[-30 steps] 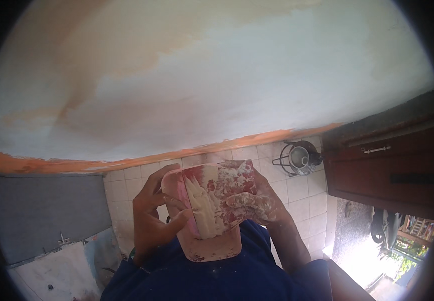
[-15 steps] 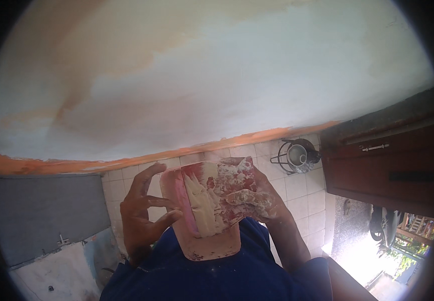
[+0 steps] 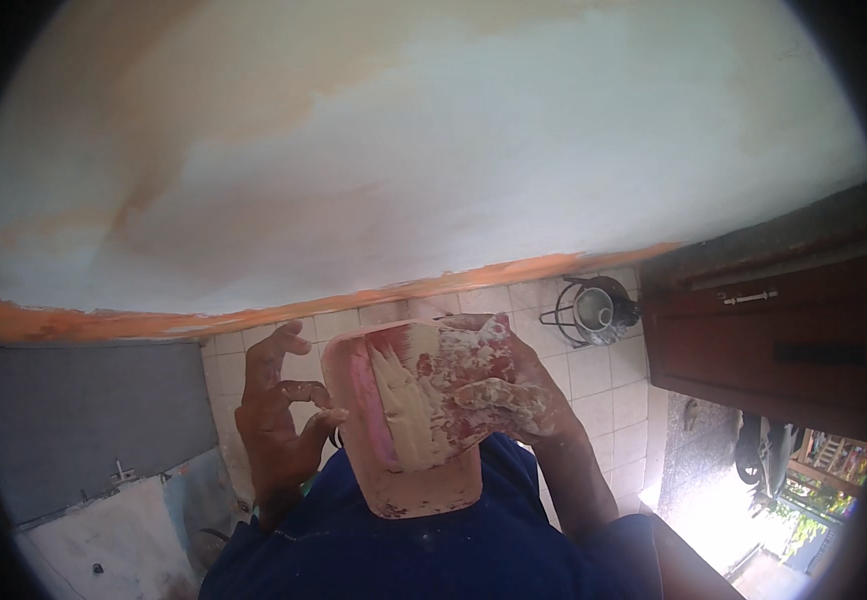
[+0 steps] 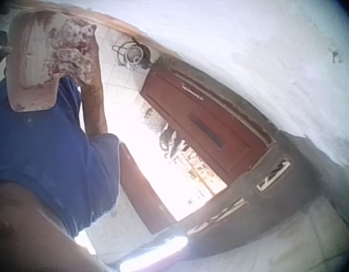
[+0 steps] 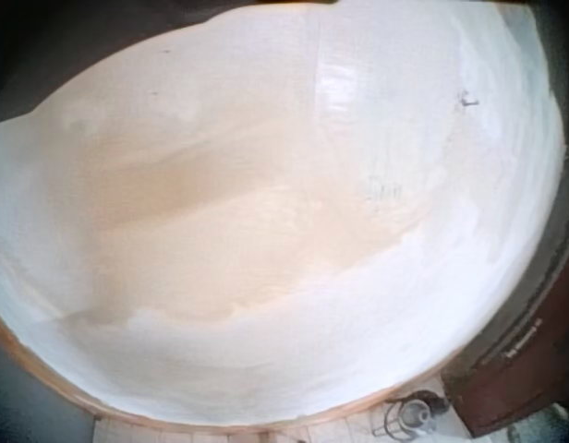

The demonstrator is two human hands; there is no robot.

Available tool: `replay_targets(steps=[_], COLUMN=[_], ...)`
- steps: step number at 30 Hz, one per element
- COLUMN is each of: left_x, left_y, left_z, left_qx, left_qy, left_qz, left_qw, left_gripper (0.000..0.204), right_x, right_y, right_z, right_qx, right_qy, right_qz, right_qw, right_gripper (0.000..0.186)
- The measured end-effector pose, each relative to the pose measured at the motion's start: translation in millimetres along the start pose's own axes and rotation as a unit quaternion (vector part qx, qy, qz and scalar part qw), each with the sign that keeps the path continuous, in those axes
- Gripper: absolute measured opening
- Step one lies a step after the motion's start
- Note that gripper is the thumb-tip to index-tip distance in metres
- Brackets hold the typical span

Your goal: The person applies plaster to a wall using a putty knife, repeatedly scooping material from a plastic container and spreading it across the wall surface.

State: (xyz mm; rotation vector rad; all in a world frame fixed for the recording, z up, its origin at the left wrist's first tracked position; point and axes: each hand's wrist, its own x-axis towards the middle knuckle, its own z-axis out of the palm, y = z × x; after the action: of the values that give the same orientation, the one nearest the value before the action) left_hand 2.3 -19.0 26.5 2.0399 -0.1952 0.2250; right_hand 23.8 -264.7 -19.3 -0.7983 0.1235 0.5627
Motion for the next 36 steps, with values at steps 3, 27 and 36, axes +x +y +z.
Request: replay_targets(steps=[3,27,36], left_x=[-2.4,0.1,0.1], left_y=[0.8,0.1,-2.4], left_z=[-0.4,3.7,4.0], left_qx=[0.026,-0.103,-0.116], left_qy=[0.012,0.091,0.065], left_qz=[0.005,-0.090,-0.021], left_qw=[1.000,0.986,0.991], left_gripper=[0.018,0.013,0.019], right_x=[-0.6,4.5,6.5], right_y=[-1.6,-6.7,-4.7], right_z=[1.8,13.7,3.2], right_qx=[0.001,-0.016,-0.027], right_qy=[-0.001,0.079,0.039], right_qz=[0.004,0.047,0.023], right_qw=[1.000,0.996,0.999], right_gripper=[0.064,0.070,0.063])
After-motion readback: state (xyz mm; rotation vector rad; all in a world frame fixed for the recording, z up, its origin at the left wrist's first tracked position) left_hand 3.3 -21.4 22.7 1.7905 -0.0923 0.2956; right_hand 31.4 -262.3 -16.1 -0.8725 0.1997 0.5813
